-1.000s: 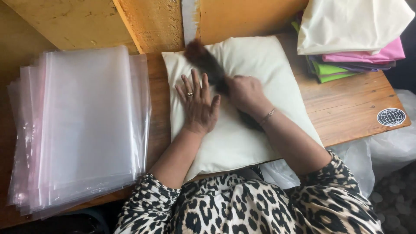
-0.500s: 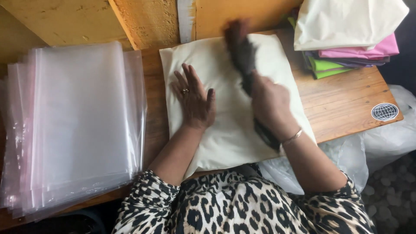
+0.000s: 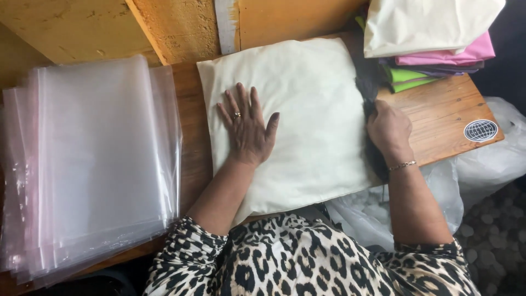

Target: Brushing a pillow to clean it and then carefully inserting it into a clear plastic bag for packaging.

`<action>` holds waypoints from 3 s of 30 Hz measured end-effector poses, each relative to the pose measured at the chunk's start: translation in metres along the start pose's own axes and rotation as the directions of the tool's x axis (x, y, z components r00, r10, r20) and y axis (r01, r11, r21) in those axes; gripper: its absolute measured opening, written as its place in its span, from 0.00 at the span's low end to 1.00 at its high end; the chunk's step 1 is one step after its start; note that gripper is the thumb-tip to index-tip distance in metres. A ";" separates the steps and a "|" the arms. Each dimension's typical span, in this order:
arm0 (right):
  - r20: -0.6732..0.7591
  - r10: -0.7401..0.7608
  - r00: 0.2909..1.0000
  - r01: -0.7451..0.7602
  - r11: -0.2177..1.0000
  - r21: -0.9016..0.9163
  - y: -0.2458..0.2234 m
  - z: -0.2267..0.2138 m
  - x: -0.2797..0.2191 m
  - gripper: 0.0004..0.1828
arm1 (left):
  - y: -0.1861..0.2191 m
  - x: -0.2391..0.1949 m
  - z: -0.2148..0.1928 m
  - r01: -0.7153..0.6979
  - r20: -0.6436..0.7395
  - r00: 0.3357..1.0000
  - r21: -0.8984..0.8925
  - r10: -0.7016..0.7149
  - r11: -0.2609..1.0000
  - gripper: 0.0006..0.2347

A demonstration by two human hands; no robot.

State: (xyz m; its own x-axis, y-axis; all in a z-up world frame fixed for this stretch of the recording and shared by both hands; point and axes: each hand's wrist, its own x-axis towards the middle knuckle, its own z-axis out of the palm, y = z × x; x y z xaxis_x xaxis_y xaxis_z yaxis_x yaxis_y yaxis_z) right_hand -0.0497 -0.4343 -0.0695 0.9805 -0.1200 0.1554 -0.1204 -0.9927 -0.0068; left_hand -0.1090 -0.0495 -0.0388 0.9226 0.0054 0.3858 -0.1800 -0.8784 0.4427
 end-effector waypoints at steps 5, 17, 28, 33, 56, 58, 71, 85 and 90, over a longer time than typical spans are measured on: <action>-0.212 -0.258 0.942 0.294 0.942 0.159 -0.096 -0.101 -0.045 0.21 | 0.000 0.001 0.005 -0.146 -0.365 0.931 -0.329 0.017 0.933 0.47; -0.011 -0.712 0.702 0.692 0.678 0.248 -0.254 -0.088 0.000 0.09 | -0.010 -0.003 0.001 -0.268 -0.496 0.863 -0.284 0.098 0.921 0.49; -0.123 -0.383 0.916 0.399 0.901 0.167 -0.197 -0.108 -0.053 0.22 | -0.002 -0.001 0.001 -0.049 -0.346 0.934 -0.373 -0.090 0.926 0.43; -0.118 -0.627 0.770 0.635 0.735 0.240 -0.181 -0.092 -0.106 0.29 | 0.001 -0.004 -0.009 0.063 -0.071 0.995 -0.045 -0.066 0.997 0.39; -0.197 -0.590 0.783 0.613 0.786 0.085 -0.120 -0.083 -0.100 0.24 | 0.005 -0.002 -0.017 0.077 0.078 0.993 0.116 -0.086 0.990 0.42; -0.220 -0.541 0.812 0.554 0.832 0.001 -0.075 -0.065 -0.067 0.23 | 0.009 -0.005 -0.022 0.041 0.086 0.995 0.114 -0.051 0.993 0.42; -0.149 -0.304 0.941 0.329 0.923 0.197 -0.068 -0.136 -0.060 0.41 | 0.060 -0.021 -0.069 -0.121 0.249 0.965 0.140 0.083 0.983 0.38; 0.197 -0.438 0.877 0.379 0.883 0.278 -0.151 -0.118 -0.084 0.48 | 0.063 -0.063 -0.075 -0.278 0.584 0.805 0.206 0.111 0.938 0.37; 0.283 -0.482 0.830 0.483 0.873 0.071 -0.148 -0.150 -0.078 0.40 | 0.033 -0.068 -0.071 -0.322 0.179 0.928 -0.057 0.326 0.945 0.19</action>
State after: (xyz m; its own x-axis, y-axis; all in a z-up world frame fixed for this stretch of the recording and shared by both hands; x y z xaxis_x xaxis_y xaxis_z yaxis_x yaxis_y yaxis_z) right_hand -0.1314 -0.2759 0.0679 0.9152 0.3751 -0.1470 0.3791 -0.9254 -0.0015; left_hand -0.2022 -0.0448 0.0068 0.8585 -0.3672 0.3579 -0.4861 -0.8049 0.3403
